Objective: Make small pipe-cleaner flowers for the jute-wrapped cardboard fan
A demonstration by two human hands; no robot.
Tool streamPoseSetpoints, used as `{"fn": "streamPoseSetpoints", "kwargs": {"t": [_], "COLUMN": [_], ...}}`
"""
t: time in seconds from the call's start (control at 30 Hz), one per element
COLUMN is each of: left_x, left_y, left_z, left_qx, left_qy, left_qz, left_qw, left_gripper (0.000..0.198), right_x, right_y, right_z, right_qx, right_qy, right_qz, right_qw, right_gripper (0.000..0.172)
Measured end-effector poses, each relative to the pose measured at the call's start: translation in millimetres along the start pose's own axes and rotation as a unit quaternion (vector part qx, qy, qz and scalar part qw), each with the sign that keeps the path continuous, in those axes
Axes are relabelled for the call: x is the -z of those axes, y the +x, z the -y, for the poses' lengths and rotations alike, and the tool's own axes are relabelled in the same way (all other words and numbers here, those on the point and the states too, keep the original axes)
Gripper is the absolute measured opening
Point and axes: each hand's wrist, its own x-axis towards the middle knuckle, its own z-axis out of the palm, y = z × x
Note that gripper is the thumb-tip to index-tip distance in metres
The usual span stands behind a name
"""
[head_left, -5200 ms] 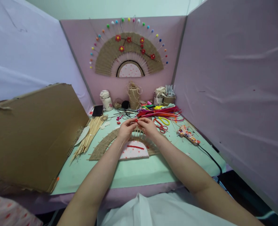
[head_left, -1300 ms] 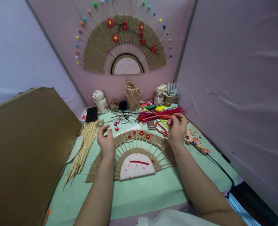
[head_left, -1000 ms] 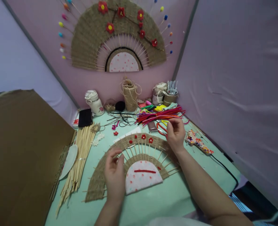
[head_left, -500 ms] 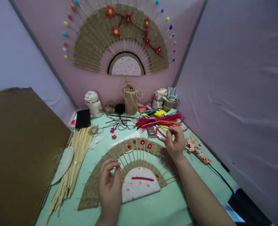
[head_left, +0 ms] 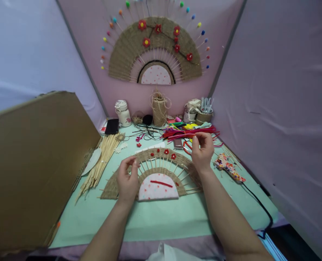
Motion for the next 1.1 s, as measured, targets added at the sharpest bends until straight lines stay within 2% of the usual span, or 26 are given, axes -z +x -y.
{"fn": "streamPoseSetpoints", "kwargs": {"t": [0.1,0.27,0.4,0.53,0.63,0.73,0.8,0.83,0.9,1.0,1.1], "left_x": [10.6,35.7,39.1,24.2,10.4,-0.5,-7.4,-11.4,-21.7,-42.0,-62.6], "left_y": [10,39,65,89,105,114,116,115,111,102,90], "left_z": [-9,-20,-19,-11,-1,7,10,10,12,16,24], "left_qx": [-0.037,-0.068,-0.06,0.002,0.047,0.049,0.036,0.028,0.013,-0.011,-0.051], "left_qy": [-0.012,-0.015,0.014,0.057,0.151,0.239,0.274,0.284,0.301,0.333,0.366], "left_qz": [-0.042,-0.113,-0.104,-0.024,0.099,0.249,0.332,0.359,0.394,0.415,0.406], "left_qw": [0.998,0.991,0.993,0.998,0.982,0.937,0.902,0.889,0.868,0.847,0.836], "left_gripper": [0.03,0.029,0.034,0.048,0.047,0.043,0.043,0.043,0.043,0.046,0.05], "right_x": [2,4,5,7,10,14,15,16,14,6,-9], "right_y": [3,6,10,16,22,28,29,28,24,13,0], "right_z": [-3,-4,-4,-12,-22,-28,-29,-28,-25,-18,-13], "right_qx": [-0.019,-0.045,-0.053,-0.071,-0.089,-0.107,-0.128,-0.137,-0.14,-0.103,-0.085], "right_qy": [0.018,0.063,0.083,0.096,0.095,0.092,0.09,0.084,0.049,-0.069,-0.198], "right_qz": [-0.014,-0.039,-0.055,-0.083,-0.109,-0.104,-0.04,0.019,0.175,0.394,0.482], "right_qw": [1.0,0.996,0.994,0.989,0.985,0.984,0.987,0.987,0.973,0.911,0.849], "right_gripper": [0.016,0.016,0.015,0.016,0.017,0.018,0.018,0.018,0.017,0.012,0.022]}}
